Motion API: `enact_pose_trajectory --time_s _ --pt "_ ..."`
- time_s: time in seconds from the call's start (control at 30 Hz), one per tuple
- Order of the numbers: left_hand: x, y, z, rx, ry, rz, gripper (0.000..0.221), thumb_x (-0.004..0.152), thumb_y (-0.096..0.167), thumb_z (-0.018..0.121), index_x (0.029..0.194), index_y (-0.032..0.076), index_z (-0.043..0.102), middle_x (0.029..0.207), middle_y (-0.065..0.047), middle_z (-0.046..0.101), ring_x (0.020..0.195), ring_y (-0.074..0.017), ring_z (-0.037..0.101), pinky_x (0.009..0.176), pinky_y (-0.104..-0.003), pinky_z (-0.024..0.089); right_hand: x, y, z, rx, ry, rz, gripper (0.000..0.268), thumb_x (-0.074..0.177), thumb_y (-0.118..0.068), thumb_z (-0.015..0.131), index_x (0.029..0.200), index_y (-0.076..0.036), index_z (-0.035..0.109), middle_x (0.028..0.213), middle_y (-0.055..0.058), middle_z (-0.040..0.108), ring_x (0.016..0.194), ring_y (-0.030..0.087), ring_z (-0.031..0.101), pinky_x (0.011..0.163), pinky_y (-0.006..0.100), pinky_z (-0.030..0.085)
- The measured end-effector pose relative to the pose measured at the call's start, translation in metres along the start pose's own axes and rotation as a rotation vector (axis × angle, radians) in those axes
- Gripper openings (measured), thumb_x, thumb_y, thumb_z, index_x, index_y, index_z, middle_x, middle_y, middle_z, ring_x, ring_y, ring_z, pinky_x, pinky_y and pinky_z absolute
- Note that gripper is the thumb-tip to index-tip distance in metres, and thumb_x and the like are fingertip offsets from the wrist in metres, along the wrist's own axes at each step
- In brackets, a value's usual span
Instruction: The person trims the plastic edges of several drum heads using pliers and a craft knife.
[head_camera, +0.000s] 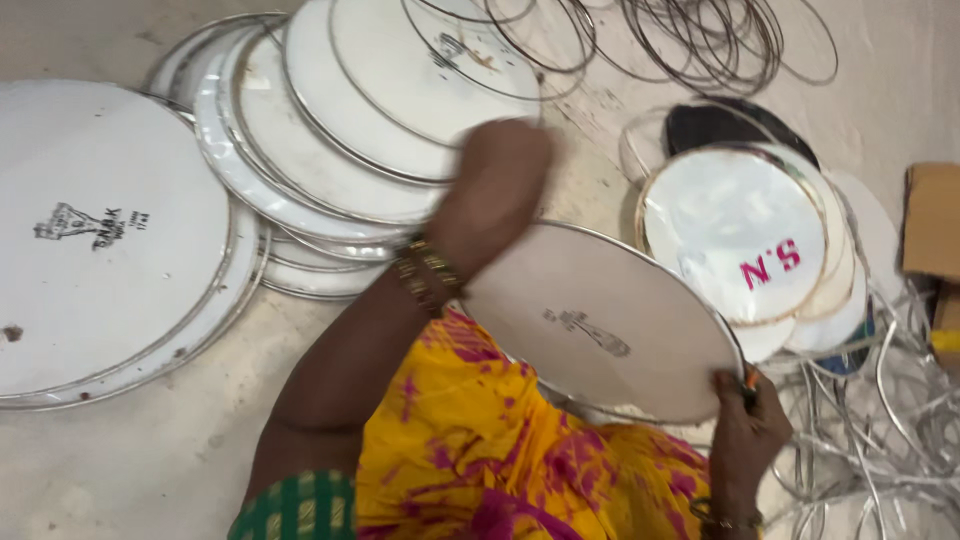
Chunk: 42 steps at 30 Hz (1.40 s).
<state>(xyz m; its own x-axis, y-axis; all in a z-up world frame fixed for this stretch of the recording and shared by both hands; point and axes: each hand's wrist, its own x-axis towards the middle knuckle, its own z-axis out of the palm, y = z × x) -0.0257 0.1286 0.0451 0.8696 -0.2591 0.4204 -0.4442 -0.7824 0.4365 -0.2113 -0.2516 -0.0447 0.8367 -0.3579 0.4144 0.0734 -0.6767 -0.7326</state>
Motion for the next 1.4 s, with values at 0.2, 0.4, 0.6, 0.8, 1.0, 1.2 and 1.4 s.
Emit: enact_pose_trajectory --time_s 0.2,0.4,0.6,0.8,1.0,1.2,1.4 --pt "0.035 0.149 0.004 -0.455 0.057 0.613 0.063 0.102 0.044 0.063 0.154 0.014 0.044 0.137 -0.018 0.065 0.114 -0.0316 0.067 0.093 -0.042 0.056 -0.022 0.002 0.007 0.126 0.032 0.043 0.019 0.099 -0.005 0.071 0.116 0.004 0.071 0.097 -0.001 0.068 0.09 0.006 0.056 0.081 0.023 0.048" --pt "-0.021 0.06 0.041 -0.307 0.089 0.555 0.058 0.103 0.052 0.063 0.139 0.007 0.058 0.127 -0.015 0.071 0.116 -0.0305 0.066 0.101 -0.046 0.046 -0.038 0.003 -0.001 0.186 -0.01 0.085 0.026 0.1 -0.007 0.07 0.124 0.002 0.071 0.103 0.0 0.07 0.094 0.006 0.058 0.087 0.023 0.05" --pt "-0.04 0.058 0.064 -0.371 0.122 0.415 0.017 0.099 0.028 0.07 0.101 0.012 0.074 0.091 -0.006 0.07 0.082 -0.0286 0.065 0.076 -0.044 0.048 -0.027 -0.019 -0.032 0.389 -0.042 0.064 0.035 0.106 -0.009 0.056 0.139 0.002 0.059 0.126 0.004 0.071 0.112 0.011 0.069 0.097 0.023 0.055" --pt "-0.04 0.068 0.069 -0.356 0.109 0.417 0.017 0.098 0.03 0.073 0.097 0.013 0.074 0.084 -0.003 0.068 0.074 -0.0263 0.061 0.07 -0.042 0.045 -0.031 -0.048 -0.059 0.256 0.089 0.1 0.034 0.112 -0.01 0.057 0.144 0.002 0.059 0.095 0.005 0.061 0.081 0.008 0.054 0.07 0.021 0.045" --pt "-0.042 0.073 0.06 -0.327 0.095 0.403 0.016 0.099 0.029 0.071 0.099 0.013 0.075 0.087 -0.003 0.069 0.078 -0.0255 0.061 0.075 -0.042 0.042 -0.032 -0.079 -0.07 0.29 -0.056 0.037 0.029 0.113 -0.013 0.052 0.134 0.0 0.066 0.084 0.003 0.066 0.071 0.007 0.056 0.07 0.023 0.046" --pt "-0.044 0.076 0.055 -0.349 0.074 0.401 0.017 0.098 0.029 0.072 0.097 0.012 0.075 0.084 -0.002 0.069 0.075 -0.0247 0.061 0.071 -0.041 0.043 -0.021 -0.115 -0.053 -0.111 -0.124 -0.217 0.029 0.1 -0.007 0.072 0.129 -0.003 0.069 0.098 0.011 0.07 0.081 0.013 0.064 0.074 0.027 0.051" --pt "-0.047 0.078 0.053 -0.388 0.07 0.422 0.016 0.098 0.027 0.073 0.094 0.012 0.074 0.082 -0.002 0.069 0.069 -0.0242 0.06 0.066 -0.039 0.045 -0.009 -0.142 -0.035 -0.16 -0.2 -0.295 0.02 0.096 -0.011 0.076 0.115 -0.004 0.072 0.096 0.01 0.071 0.076 0.018 0.069 0.067 0.029 0.052"
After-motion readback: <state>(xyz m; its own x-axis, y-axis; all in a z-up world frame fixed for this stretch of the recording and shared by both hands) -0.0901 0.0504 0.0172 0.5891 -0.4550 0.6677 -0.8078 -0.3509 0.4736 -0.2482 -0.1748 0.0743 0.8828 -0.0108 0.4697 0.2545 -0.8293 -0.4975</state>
